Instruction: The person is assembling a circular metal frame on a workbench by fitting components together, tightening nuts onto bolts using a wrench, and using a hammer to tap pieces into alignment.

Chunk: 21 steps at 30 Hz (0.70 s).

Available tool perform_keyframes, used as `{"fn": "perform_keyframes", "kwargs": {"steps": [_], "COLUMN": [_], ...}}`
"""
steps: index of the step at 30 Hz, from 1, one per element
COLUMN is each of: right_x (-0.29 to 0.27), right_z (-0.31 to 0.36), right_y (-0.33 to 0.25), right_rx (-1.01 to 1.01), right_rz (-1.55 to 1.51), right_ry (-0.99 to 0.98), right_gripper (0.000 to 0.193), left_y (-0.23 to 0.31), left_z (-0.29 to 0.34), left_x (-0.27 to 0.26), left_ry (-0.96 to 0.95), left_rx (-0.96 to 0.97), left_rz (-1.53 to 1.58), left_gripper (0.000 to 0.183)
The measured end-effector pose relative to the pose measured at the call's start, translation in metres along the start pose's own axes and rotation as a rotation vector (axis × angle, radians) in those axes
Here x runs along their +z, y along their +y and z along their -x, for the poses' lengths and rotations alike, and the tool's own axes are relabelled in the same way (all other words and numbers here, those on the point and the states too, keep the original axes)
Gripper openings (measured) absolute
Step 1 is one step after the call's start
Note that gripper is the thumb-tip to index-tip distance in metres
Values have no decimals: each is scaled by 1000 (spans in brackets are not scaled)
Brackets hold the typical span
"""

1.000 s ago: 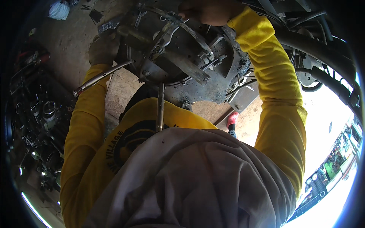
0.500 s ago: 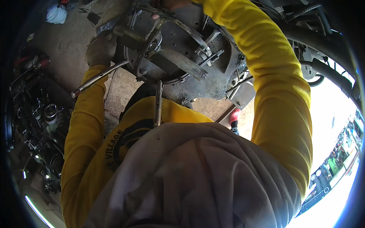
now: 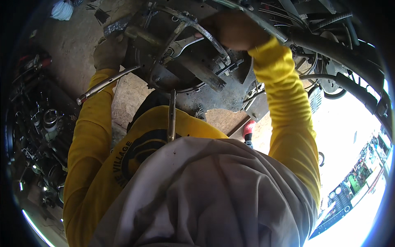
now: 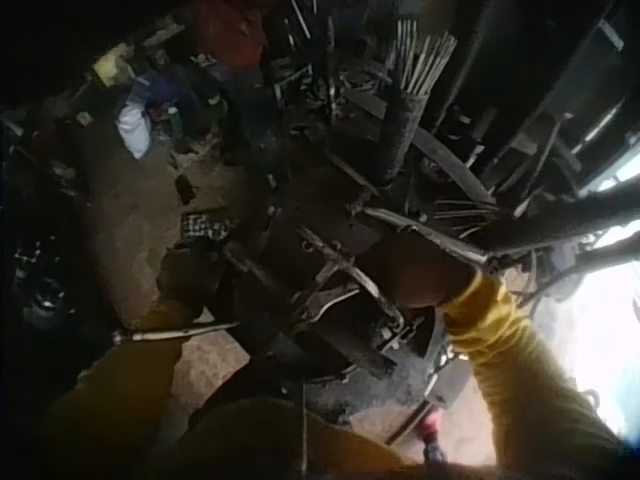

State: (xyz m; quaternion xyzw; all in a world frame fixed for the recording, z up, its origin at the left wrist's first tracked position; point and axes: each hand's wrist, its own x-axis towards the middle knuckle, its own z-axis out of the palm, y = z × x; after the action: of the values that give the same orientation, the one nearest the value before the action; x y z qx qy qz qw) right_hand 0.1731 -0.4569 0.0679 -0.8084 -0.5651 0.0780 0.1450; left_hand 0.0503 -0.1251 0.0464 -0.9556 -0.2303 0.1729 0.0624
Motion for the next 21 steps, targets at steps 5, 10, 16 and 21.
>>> {"fn": "perform_keyframes", "kwargs": {"steps": [5,10,16,21], "right_x": [-1,-37,-13,-18], "right_z": [-3,-14,-46,-79], "right_y": [17,28,60,43], "right_rx": [-107,-221,-438,-178], "right_rz": [-189,118,501,32], "right_ry": [179,231,-163,-75], "right_gripper": [24,22,17,24], "left_y": [-36,2,-14,-3], "left_z": [-17,10,-9,3], "left_x": [45,-12,15,-3], "left_ry": [108,-1,46,-34], "left_rx": [141,48,188,14], "left_rz": [-23,-18,-161,-30], "left_gripper": [52,46,44,47]}}
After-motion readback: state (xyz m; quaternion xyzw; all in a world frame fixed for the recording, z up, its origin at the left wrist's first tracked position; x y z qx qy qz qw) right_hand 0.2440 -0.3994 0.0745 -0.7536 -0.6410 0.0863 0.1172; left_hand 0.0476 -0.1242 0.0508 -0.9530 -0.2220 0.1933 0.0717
